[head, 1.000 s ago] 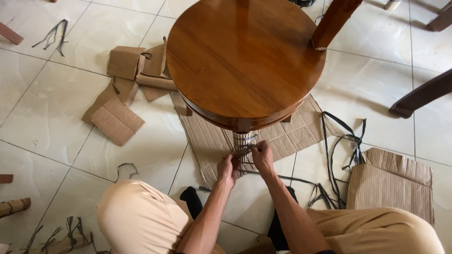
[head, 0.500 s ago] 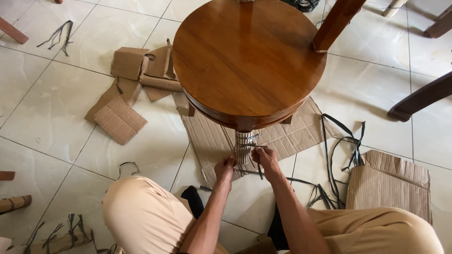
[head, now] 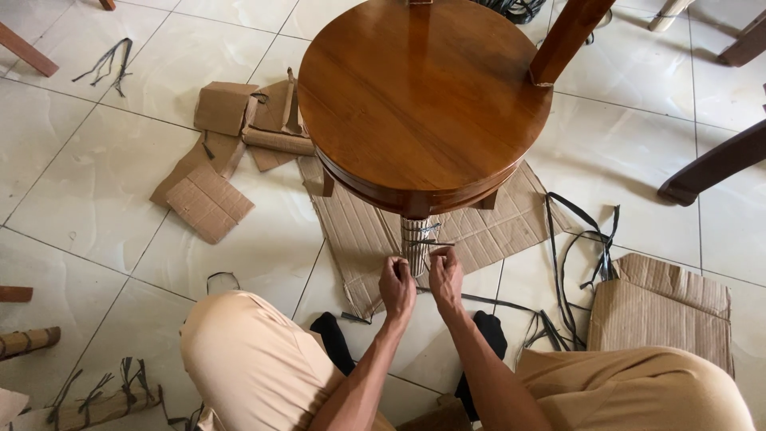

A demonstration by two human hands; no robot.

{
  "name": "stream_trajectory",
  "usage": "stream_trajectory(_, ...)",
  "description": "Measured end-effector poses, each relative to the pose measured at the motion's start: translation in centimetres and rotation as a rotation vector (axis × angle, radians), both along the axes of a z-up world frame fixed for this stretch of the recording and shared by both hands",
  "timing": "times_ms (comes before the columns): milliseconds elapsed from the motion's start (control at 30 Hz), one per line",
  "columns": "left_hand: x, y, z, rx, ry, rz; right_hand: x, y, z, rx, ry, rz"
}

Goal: Untangle and wrap strings around the legs of a wooden stool

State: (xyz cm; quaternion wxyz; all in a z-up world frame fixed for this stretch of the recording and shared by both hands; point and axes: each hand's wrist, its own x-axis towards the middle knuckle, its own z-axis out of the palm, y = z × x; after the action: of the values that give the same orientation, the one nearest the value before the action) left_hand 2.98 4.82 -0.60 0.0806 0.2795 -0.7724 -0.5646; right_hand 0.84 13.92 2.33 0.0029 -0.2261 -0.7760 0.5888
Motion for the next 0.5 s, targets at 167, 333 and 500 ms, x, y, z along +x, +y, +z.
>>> stream_trajectory(167, 1.8, 0.3, 2.0, -0.264, 0.236, -0.11, 0.5, -0.1, 2.6, 0.1, 0.006, 0.05)
stream_trajectory(333, 3.7, 0.4, 6.4, -0.361, 0.335, -0.236, -0.1, -0.6, 0.8, 0.087, -0.106, 0.205)
stream_trajectory(500, 3.9, -0.3, 7.2, -0.319, 0.395, -0.354, -0.2, 0.3, -1.4, 0.064, -0.035, 0.342)
